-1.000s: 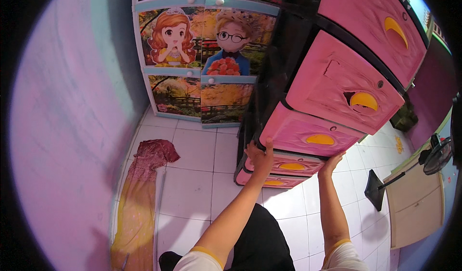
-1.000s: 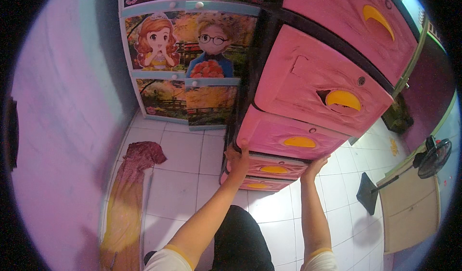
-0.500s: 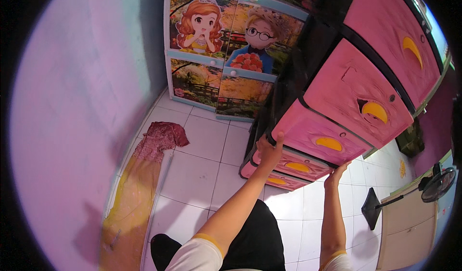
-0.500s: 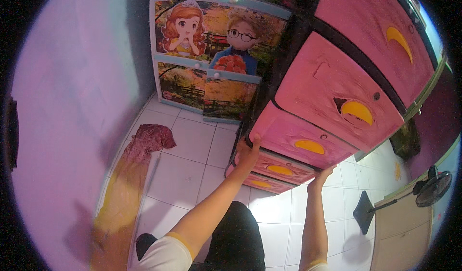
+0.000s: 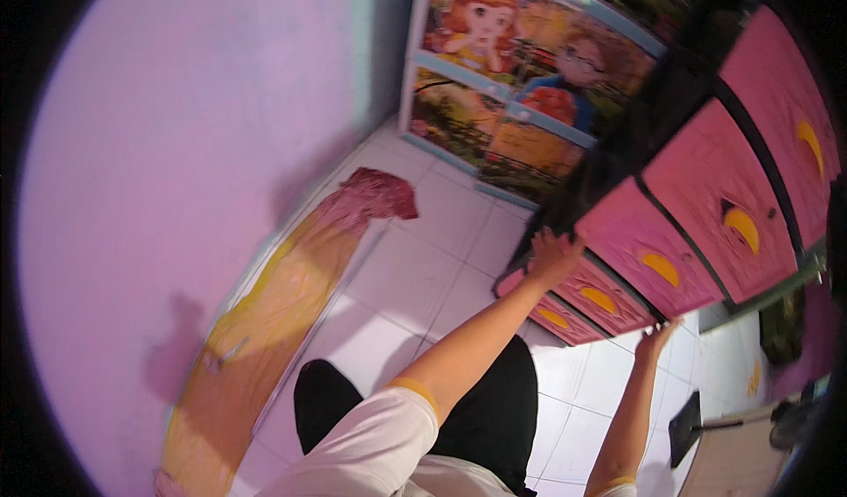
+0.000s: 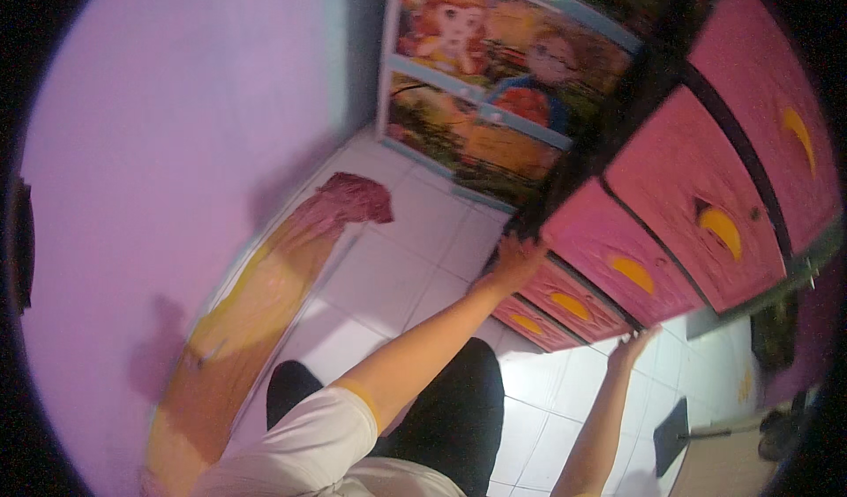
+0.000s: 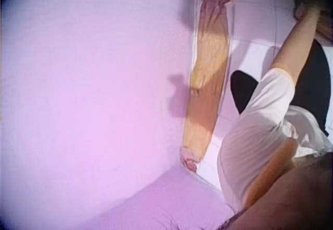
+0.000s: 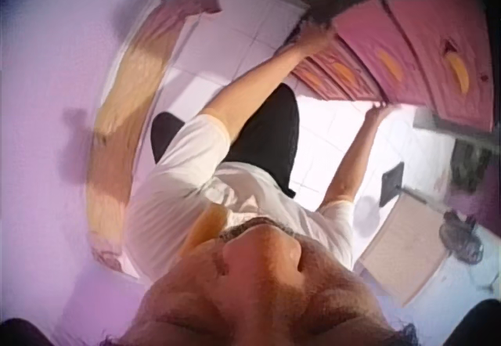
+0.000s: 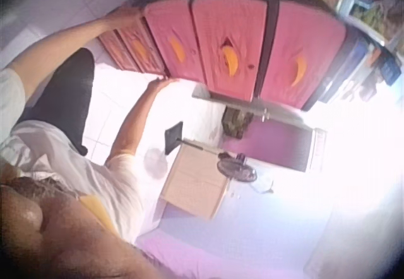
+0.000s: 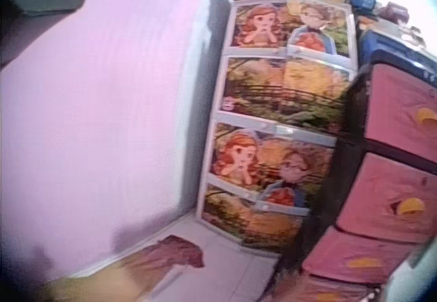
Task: The person paints a wall pink using a roller, repeatedly dipping it into a paint bucket. They then fold a protective cloth on the floor and move a pink storage unit.
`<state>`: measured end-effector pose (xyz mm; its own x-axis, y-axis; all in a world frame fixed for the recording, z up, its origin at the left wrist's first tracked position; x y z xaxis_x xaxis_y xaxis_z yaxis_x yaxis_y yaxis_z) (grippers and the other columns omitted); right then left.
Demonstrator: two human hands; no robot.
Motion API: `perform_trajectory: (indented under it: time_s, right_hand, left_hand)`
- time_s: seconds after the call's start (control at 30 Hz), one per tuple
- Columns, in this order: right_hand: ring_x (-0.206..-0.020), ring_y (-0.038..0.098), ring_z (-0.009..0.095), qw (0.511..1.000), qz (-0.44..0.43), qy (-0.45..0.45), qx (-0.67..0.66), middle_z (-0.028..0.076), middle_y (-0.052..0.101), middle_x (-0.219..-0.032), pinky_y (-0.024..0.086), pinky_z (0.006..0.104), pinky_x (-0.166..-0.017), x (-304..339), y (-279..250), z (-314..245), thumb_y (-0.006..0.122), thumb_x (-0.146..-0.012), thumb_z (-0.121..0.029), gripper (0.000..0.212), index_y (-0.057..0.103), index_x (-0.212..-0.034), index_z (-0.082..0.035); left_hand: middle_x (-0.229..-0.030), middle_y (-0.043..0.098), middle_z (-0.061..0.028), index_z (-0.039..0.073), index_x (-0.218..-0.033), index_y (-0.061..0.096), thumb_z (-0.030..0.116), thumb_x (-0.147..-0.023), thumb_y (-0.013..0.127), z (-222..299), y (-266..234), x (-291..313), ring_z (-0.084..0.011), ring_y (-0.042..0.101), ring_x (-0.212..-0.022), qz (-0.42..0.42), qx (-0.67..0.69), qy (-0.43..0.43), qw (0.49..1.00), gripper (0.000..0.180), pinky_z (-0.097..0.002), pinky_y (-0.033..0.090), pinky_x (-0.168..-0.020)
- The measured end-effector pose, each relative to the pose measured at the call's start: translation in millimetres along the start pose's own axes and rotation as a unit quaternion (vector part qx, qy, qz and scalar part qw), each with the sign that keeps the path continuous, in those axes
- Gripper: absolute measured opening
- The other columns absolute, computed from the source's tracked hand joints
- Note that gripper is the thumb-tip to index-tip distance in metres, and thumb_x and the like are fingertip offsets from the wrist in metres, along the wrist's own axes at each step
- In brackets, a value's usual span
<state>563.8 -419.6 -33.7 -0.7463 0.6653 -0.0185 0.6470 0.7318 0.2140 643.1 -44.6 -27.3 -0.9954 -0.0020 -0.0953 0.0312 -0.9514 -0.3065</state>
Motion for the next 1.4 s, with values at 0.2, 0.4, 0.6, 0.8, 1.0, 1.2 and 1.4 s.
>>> perform_trajectory:
  time_s: [0.2,0.4,0.6,0.8,1.0,1.2,1.4]
  right_hand:
    - [-0.102,0.057,0.020,0.972,0.053,0.055,0.223,0.010,0.065,-0.112,0.045,0.0349,-0.090,40.7,-51.9,143.4,0.056,-0.103,-0.047,0.051,0.067,-0.110,0.002]
    - [-0.056,0.054,0.014,0.911,-0.200,0.166,0.321,0.005,0.060,-0.066,0.049,0.0337,-0.057,150.9,-104.3,292.7,0.060,-0.098,-0.016,0.016,0.064,-0.094,-0.001]
    - [-0.071,0.067,0.023,0.764,-0.403,0.035,0.503,0.010,0.067,-0.074,0.052,0.0370,-0.058,130.8,-68.6,302.3,0.056,-0.097,-0.018,0.021,0.069,-0.096,-0.002]
    - [-0.061,0.064,0.018,0.756,-0.433,0.023,0.490,0.008,0.062,-0.070,0.050,0.0340,-0.053,141.0,62.9,183.8,0.054,-0.100,-0.018,0.019,0.060,-0.089,-0.004]
    - [-0.080,0.068,0.039,0.547,-0.563,-0.371,0.496,0.023,0.065,-0.079,0.052,0.0472,-0.072,182.9,160.9,104.2,0.054,-0.100,-0.015,0.021,0.064,-0.106,0.002]
    - [-0.105,0.063,0.039,0.448,-0.687,-0.272,0.504,0.022,0.067,-0.110,0.051,0.0435,-0.091,240.3,226.3,143.6,0.057,-0.099,-0.018,0.030,0.064,-0.122,-0.001]
    - [-0.120,0.057,0.037,0.398,-0.717,-0.318,0.476,0.022,0.063,-0.123,0.046,0.0468,-0.104,292.4,328.1,263.5,0.062,-0.096,-0.020,0.036,0.063,-0.128,-0.004]
  left_hand:
    - [-0.138,0.059,-0.0256,-0.003,-0.132,0.062,0.055,-0.095,0.063,-140.7,-142.7,137.8,-0.0368,0.055,-0.132,-0.060,-0.087,0.002,0.994,0.069,-0.0421,0.040,-0.114]
    - [-0.119,0.069,-0.0201,0.003,-0.101,0.074,0.032,-0.092,0.071,-369.2,-358.0,419.1,-0.0356,0.064,-0.115,0.244,-0.189,-0.314,0.898,0.030,-0.0416,0.049,-0.100]
    - [-0.127,0.064,-0.0235,0.001,-0.124,0.066,0.036,-0.084,0.075,-426.1,-385.8,703.6,-0.0399,0.057,-0.125,0.343,-0.367,-0.355,0.788,0.054,-0.0455,0.045,-0.108]
    - [-0.141,0.054,-0.0206,-0.002,-0.126,0.063,0.038,-0.080,0.077,-417.9,-364.2,759.2,-0.0388,0.044,-0.137,0.359,-0.347,-0.393,0.772,0.063,-0.0538,0.037,-0.113]
    - [-0.144,0.050,-0.0233,-0.001,-0.136,0.056,0.042,-0.081,0.078,-408.6,-362.8,746.0,-0.0443,0.034,-0.143,0.275,-0.345,-0.398,0.804,0.074,-0.0557,0.024,-0.122]
    - [-0.155,0.037,-0.0286,-0.002,-0.142,0.049,0.048,-0.082,0.077,-404.3,-358.4,741.1,-0.0472,0.024,-0.149,0.225,-0.344,-0.459,0.788,0.083,-0.0538,0.015,-0.126]
    - [-0.160,0.030,-0.0295,0.005,-0.142,0.054,0.047,-0.081,0.077,-398.7,-367.8,750.6,-0.0468,0.021,-0.152,0.186,-0.318,-0.481,0.796,0.078,-0.0490,0.021,-0.125]
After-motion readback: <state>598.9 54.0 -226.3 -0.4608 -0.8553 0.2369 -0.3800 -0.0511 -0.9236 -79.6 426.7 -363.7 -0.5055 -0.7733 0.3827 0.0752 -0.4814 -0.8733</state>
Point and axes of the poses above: each hand's wrist, its own x-axis away from the middle knuckle, its own y-axis out of the palm, z = x × y, the point moved 3 cm from there along -x, towards the middle knuckle
